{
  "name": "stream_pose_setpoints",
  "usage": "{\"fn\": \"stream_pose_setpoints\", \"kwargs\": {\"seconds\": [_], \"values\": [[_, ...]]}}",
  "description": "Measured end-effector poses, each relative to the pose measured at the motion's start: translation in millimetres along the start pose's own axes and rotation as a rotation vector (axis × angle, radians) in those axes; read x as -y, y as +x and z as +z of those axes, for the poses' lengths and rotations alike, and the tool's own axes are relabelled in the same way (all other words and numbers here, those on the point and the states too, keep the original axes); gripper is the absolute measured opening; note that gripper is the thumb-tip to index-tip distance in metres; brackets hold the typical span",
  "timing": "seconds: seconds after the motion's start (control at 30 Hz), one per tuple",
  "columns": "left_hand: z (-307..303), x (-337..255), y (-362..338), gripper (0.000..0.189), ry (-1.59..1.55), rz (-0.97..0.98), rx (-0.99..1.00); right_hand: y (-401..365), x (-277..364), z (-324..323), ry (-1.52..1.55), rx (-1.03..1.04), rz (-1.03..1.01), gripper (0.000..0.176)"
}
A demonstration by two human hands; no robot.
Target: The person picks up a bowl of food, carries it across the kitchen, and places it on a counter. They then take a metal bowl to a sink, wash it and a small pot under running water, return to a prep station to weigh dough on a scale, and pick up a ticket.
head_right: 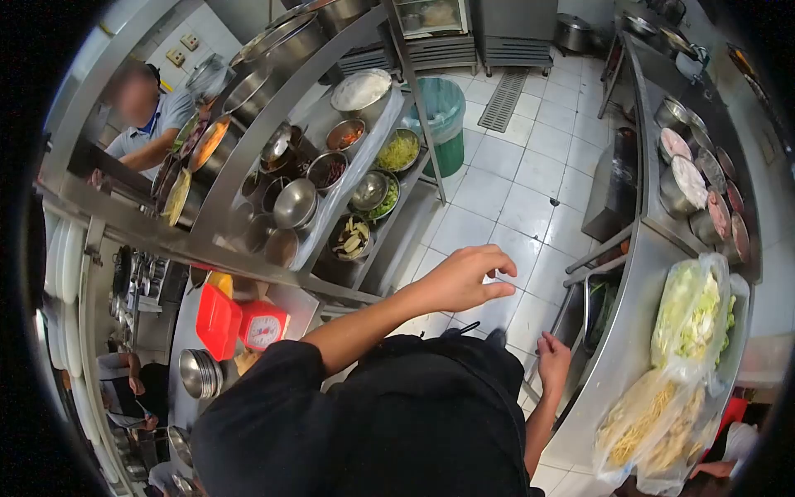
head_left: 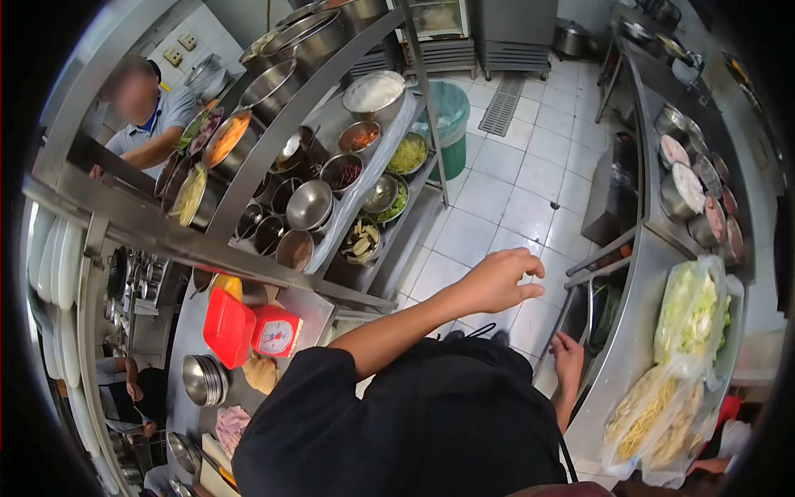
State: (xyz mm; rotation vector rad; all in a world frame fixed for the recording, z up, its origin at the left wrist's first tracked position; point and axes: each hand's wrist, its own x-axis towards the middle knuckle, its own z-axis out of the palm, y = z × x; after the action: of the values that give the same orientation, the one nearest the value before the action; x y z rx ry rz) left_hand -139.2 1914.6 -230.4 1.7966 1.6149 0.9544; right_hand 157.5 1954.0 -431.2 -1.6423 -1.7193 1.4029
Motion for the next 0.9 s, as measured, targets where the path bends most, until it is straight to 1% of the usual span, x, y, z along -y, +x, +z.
{"fn": "stream_pose_setpoints", "kwargs": {"seconds": [0.07, 0.1, 0.17, 0.23, 0.3, 0.4, 0.47, 0.5, 0.53, 0.6, 0.67, 0.77, 0.8, 0.9], "values": [[1.9, 21.8, 38.1, 0.025, 0.045, -0.054, 0.026, 24.1, 9.2, 0.4, 0.018, 0.033, 0.063, 0.031], [2.7, 33.3, 54.4, 0.025, 0.081, -0.067, 0.005, 40.1, 13.4, -0.7, 0.022, 0.059, 0.091, 0.031], [5.7, 55.7, 77.7, 0.024, 0.152, -0.106, -0.037, 81.3, 10.3, -1.9, 0.041, 0.108, 0.071, 0.030], [4.3, 73.5, 97.2, 0.023, 0.146, -0.189, -0.092, 137.3, 16.3, -5.0, 0.080, 0.169, 0.053, 0.029], [-5.1, 84.0, 107.9, 0.024, 0.179, -0.279, -0.147, 197.5, 29.0, -9.5, 0.072, 0.234, -0.021, 0.029], [-20.3, 99.2, 112.1, 0.023, 0.159, -0.434, -0.308, 281.0, 97.4, -13.4, 0.010, 0.346, -0.111, 0.031], [-27.7, 110.7, 105.1, 0.023, 0.150, -0.557, -0.410, 331.7, 151.0, 5.9, -0.015, 0.426, -0.214, 0.031], [-29.9, 116.8, 100.7, 0.024, 0.144, -0.616, -0.456, 332.2, 204.0, 16.0, -0.031, 0.483, -0.292, 0.031], [-33.1, 121.7, 98.4, 0.024, 0.141, -0.671, -0.501, 345.7, 231.5, 36.0, 0.044, 0.545, -0.339, 0.030], [-40.0, 128.1, 95.3, 0.026, 0.094, -0.763, -0.563, 360.0, 288.6, 75.6, 0.034, 0.709, -0.428, 0.031], [-49.7, 134.3, 98.5, 0.028, 0.022, -0.854, -0.622, 362.3, 336.3, 113.6, 0.049, 0.843, -0.413, 0.031], [-65.1, 156.4, 103.8, 0.027, -0.186, -0.840, -0.796, 372.7, 373.4, 175.3, 0.069, 0.997, -0.376, 0.032], [-74.0, 159.2, 107.9, 0.025, -0.246, -0.864, -0.833, 371.7, 380.7, 189.6, 0.078, 1.026, -0.356, 0.032], [-90.7, 196.7, 114.3, 0.025, -0.386, -0.847, -0.953, 372.3, 402.9, 219.9, 0.083, 1.103, -0.314, 0.033]]}}
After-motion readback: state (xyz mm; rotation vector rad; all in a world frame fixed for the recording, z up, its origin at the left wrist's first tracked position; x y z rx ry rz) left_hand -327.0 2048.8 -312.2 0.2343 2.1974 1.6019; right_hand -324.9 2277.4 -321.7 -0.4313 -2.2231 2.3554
